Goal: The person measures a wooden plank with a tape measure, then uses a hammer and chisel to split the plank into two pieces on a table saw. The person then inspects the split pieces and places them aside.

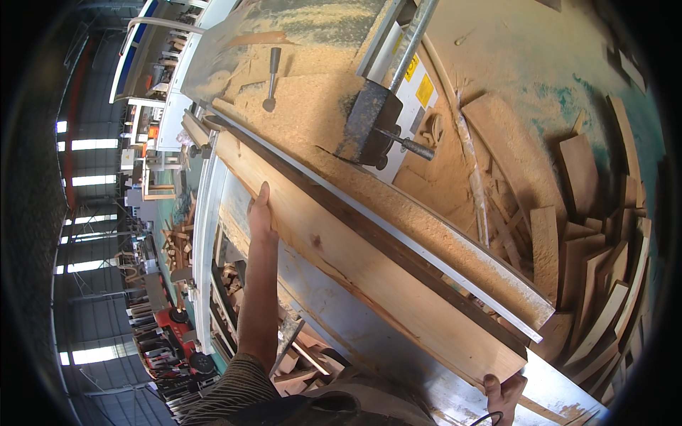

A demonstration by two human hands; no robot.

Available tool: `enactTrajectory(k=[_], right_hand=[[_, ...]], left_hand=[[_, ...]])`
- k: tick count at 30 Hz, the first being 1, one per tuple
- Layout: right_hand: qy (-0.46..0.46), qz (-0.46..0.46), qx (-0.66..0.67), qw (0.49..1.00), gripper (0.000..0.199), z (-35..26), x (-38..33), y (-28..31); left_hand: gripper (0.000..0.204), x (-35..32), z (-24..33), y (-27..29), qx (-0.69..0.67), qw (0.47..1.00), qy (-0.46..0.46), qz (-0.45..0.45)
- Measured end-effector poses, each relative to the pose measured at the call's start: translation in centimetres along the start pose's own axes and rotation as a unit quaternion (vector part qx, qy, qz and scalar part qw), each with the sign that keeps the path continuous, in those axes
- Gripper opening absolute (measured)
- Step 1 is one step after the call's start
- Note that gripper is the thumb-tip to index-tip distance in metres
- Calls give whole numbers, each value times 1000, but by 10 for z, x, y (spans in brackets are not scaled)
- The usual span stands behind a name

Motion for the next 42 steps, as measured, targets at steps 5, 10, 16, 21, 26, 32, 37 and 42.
enactTrajectory(k=[5, 10, 16, 21, 26, 32, 37, 42], right_hand=[[30, 49, 31, 998, 84, 5, 0, -10], [16, 24, 36, 999, 78, 12, -3, -6], [54, 36, 0, 998, 60, 18, -5, 2], [5, 56, 18, 998, 68, -40, -6, -1], [46, 45, -33, 997, 73, -18, 7, -11], [34, 44, -3, 998, 65, -29, -4, -6], [14, 31, -11, 999, 58, -23, -12, 3], [41, 34, -34, 998, 69, 18, -2, -2]], left_hand=[[43, -11, 5, -12, 21, 998, -15, 49], [41, -27, 8, -24, -10, 999, -19, 39], [37, -33, 6, -30, -31, 997, -48, 61], [45, -26, 7, -30, -41, 996, -51, 64], [44, -22, 10, -27, -32, 995, -44, 86], [41, -20, 8, -26, -60, 993, -54, 84], [38, -25, 1, -32, -63, 992, -62, 93], [35, -16, -8, -30, -71, 990, -100, 71]])
Point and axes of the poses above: each hand's wrist, its own x-axis towards the middle knuckle, its own y-axis out of the back of the hand, z = x × y, the point moved 1 cm from there along x, towards the middle knuckle, and after that the axes turned 9 degrees about -x, right-handed, at the moved point
